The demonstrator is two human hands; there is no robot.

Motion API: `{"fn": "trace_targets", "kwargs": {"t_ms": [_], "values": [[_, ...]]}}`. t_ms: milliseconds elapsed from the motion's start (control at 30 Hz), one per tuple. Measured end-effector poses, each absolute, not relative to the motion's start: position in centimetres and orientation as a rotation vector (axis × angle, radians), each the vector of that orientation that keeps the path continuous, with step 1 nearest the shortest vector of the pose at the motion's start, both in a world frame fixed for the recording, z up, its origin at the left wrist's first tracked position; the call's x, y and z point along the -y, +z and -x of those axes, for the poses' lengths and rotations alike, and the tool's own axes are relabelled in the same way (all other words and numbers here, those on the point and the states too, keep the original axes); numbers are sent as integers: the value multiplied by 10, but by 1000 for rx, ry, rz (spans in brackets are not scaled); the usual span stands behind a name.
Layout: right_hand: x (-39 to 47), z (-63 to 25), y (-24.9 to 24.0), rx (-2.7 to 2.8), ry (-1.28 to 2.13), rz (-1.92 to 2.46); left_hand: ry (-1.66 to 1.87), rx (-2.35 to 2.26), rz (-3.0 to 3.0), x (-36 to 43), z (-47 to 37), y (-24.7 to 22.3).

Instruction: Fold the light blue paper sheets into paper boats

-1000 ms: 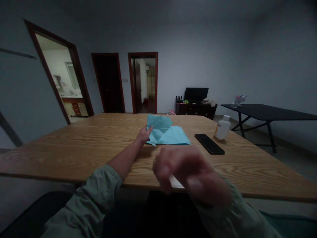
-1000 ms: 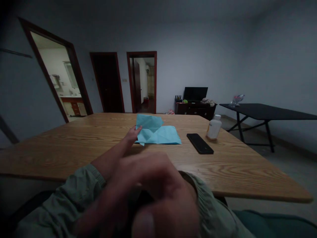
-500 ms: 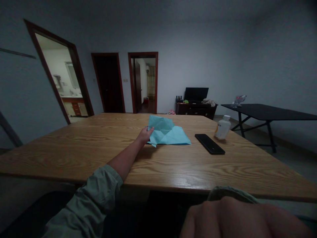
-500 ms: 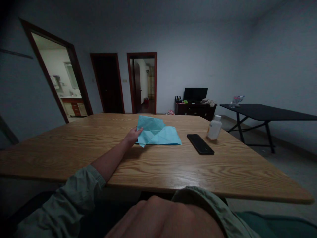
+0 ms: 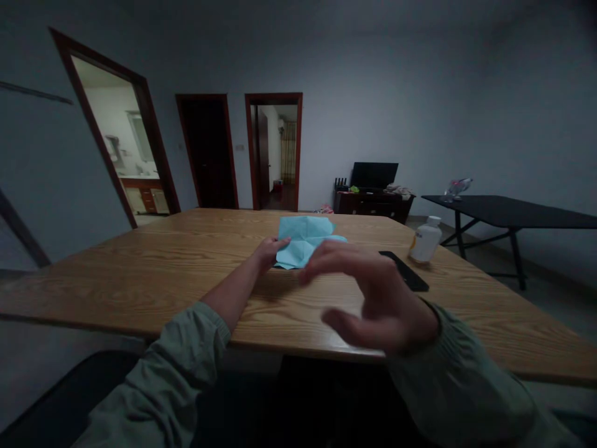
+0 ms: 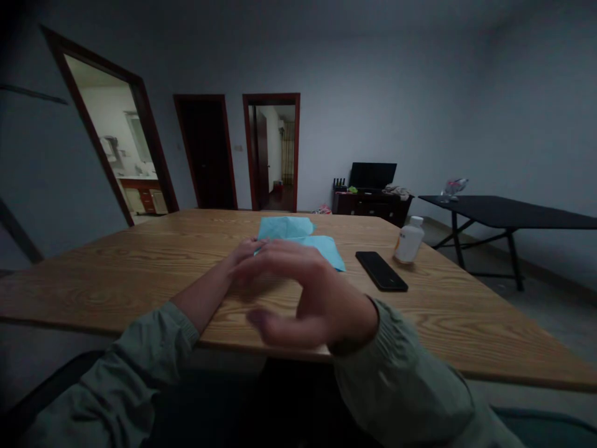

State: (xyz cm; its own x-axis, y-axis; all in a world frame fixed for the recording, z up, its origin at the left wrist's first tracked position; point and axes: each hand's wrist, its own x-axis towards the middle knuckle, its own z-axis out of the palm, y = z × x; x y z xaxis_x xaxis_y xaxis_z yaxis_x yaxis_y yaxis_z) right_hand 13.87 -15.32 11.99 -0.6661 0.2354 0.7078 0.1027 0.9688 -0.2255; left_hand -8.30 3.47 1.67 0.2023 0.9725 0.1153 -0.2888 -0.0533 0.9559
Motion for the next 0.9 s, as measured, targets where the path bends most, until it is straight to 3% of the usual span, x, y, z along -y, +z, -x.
{"fn": "trace_targets", "kwargs": {"t_ms": [133, 233, 367, 567, 733, 900], "values": [[50, -153, 93, 2326, -377, 613, 1112, -818, -1203, -36, 90, 17], [-1, -176, 50, 2341, -537, 823, 961, -847, -1252, -38, 93, 14], [-19, -191, 19, 2442, -531, 862, 855, -911, -1314, -41, 90, 6], [-16, -184, 17, 2550, -502, 944, 901, -1077, -1391, -45, 87, -6], [-9, -178, 16, 2659, -494, 1008, 848, -1379, -1797, -55, 91, -11], [-7, -181, 11, 2695, -251, 1147, 701, -1471, -2197, -54, 94, -10]]}}
